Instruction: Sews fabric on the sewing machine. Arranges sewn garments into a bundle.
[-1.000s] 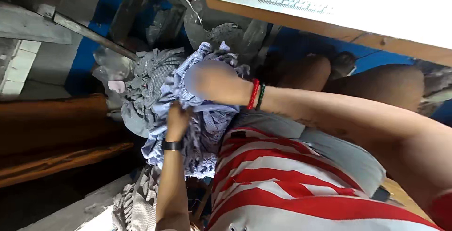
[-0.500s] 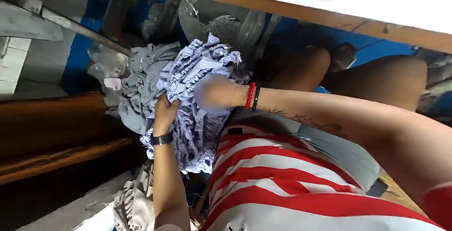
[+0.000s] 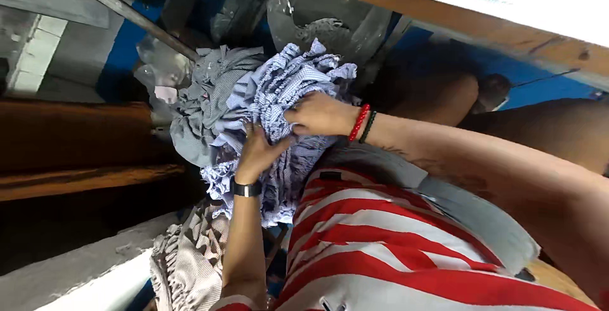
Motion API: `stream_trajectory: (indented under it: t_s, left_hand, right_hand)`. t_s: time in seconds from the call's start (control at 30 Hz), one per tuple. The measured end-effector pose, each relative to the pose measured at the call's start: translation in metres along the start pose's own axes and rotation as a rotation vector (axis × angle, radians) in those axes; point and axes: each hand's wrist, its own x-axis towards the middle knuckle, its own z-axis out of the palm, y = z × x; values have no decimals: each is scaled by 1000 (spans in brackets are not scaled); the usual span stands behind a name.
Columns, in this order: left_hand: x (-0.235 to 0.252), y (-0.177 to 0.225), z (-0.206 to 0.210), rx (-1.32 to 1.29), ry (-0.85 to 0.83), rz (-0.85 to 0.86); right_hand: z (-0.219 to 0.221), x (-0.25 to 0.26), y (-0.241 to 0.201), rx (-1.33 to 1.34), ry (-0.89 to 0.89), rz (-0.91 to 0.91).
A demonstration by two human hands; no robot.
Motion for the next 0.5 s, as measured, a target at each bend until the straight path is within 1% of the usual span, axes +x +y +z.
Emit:
stream_trajectory:
  t_s: [0.07,0.1,0.13,0.2,0.23,0.27,0.3,0.37,0.4,0.43,0.47,0.5]
  left_hand:
    - [0,8,24,128,63,-44]
    - [4,6,33,152,112,-54]
    - [9,0,34,129,144,-61]
    - [21,-19,20,25,190,-40]
    - [26,-26,10,-12,206,-27]
    - [29,-33,0,-32,207,-12]
    - [29,-38,-8,-43,193,9]
    - [25,-44,-18,-74,143,76]
    - [24,-47,-20,-86,117,95]
    - [25,-49,-20,-100,100,101]
    - [28,-51,-19,-114,90,85]
    - [30,-53,-18,-125,82,62]
  right_hand:
    - [-6,8,-4,-30,26,17]
    - [-4,10,-8,-51,57,7]
    - [2,9,-13,-63,104,-21]
    - [16,0,-22,-81,171,-133]
    - [27,-9,-25,-71,172,-211]
    - [40,-19,-24,-51,113,-261]
    - [53,-28,-20,-35,11,-259]
    - [74,-36,-3,-42,-173,-125]
    - [75,-35,3,-30,-201,-25]
    - [68,-30,7,39,-199,92]
    - [56,-24,7,156,-151,209]
    - [47,-18,7,185,-41,205]
